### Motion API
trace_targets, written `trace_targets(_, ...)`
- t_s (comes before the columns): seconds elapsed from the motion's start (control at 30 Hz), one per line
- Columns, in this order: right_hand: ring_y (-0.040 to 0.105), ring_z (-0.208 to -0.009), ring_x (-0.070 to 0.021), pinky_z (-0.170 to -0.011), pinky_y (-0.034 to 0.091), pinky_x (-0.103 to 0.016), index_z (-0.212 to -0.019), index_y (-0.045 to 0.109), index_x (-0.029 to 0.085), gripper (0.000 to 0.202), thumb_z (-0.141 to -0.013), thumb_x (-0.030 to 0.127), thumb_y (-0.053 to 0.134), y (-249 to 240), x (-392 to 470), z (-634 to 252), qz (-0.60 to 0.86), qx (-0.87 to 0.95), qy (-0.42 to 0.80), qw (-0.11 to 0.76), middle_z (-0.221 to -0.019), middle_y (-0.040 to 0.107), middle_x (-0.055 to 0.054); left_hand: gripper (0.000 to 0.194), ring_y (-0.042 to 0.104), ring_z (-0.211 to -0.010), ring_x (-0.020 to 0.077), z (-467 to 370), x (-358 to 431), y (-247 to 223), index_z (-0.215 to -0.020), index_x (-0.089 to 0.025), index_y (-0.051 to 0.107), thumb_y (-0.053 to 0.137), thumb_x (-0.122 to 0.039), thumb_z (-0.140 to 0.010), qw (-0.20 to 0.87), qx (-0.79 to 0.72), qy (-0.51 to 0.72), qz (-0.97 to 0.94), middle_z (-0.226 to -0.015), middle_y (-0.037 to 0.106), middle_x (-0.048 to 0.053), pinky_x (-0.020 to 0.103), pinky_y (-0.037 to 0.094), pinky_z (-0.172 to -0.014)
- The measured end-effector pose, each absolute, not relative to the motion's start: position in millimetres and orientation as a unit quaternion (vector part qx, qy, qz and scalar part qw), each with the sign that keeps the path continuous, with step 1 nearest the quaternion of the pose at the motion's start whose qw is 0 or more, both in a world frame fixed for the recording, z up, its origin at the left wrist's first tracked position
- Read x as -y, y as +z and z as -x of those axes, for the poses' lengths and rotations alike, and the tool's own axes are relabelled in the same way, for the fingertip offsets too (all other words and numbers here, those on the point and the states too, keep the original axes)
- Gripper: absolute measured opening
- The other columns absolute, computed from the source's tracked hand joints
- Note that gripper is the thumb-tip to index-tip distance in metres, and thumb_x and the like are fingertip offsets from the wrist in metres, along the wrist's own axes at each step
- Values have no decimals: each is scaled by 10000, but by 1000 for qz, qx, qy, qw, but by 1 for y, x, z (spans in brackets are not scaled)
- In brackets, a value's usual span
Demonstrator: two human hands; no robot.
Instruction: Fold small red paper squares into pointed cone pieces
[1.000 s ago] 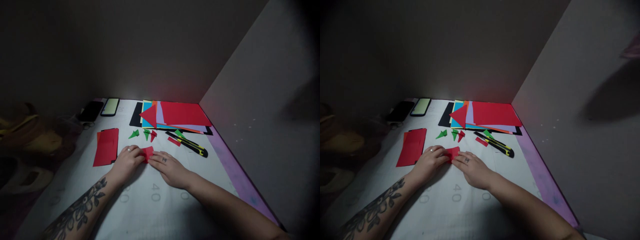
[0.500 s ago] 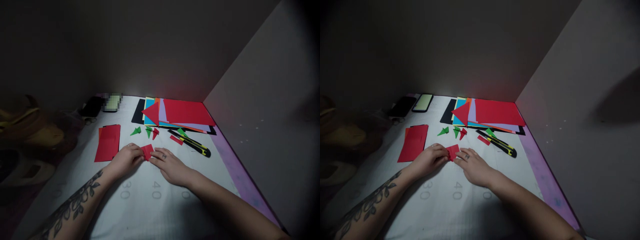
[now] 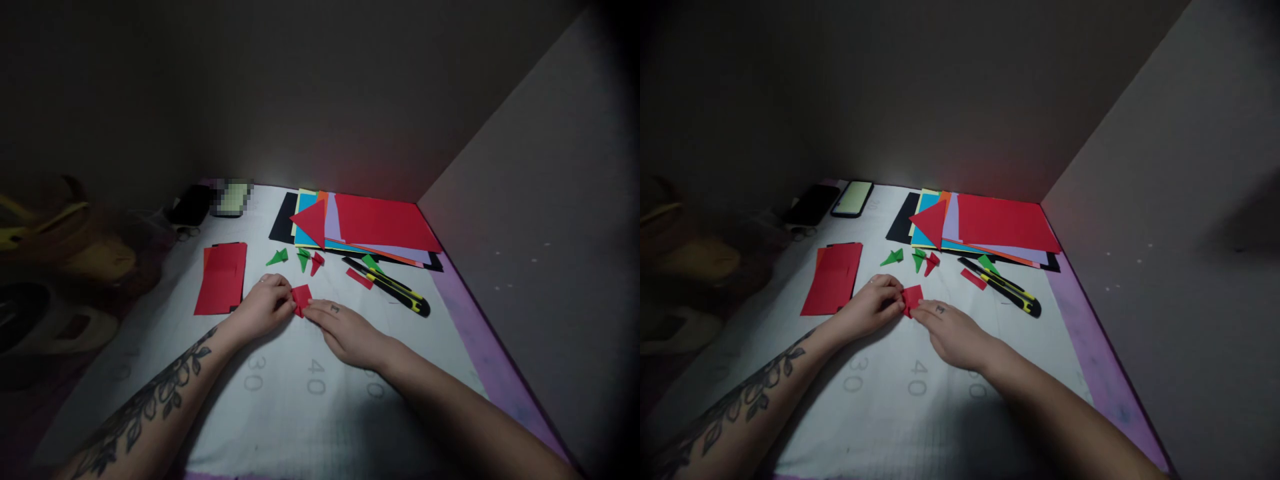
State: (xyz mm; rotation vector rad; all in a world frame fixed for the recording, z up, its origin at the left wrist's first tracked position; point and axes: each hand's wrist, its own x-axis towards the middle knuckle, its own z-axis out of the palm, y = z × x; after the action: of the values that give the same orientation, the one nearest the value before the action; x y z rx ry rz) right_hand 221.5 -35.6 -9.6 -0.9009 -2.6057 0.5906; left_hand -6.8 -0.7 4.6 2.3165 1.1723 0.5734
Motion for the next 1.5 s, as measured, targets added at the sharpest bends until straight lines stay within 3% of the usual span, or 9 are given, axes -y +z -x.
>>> trace_targets(0.13,461,-1257,-223,-1032,441,-409,-1316,505,133,532,-796,41,448,-12,35,-222,316,915,199,151,-1363,494,-153,197,524,-920,209,4,1,2,-728,-165,658,510,-212,-849,225,-439,210,-844,-916,598,77,358,443,-841)
trace_targets(1.3,467,-1244,-232,-1049,415,-401,-1184,616,159,415,-817,47,459,-9,32,-223,289,922,201,158,-1308,556,-123,175,510,-965,249,-4,2,-1,-697,-172,624,521,-253,-812,187,-511,162,-823,-988,568,85,404,430,-868)
trace_targets(1.5,459,-1258,-208,-1070,400,-409,-1328,472,127,528,-810,37,432,-7,33,-221,297,910,232,174,-1326,543,-135,183,512,-959,243,-4,2,1,-690,-171,620,518,-256,-816,191,-512,160,-822,-986,570,83,400,422,-871)
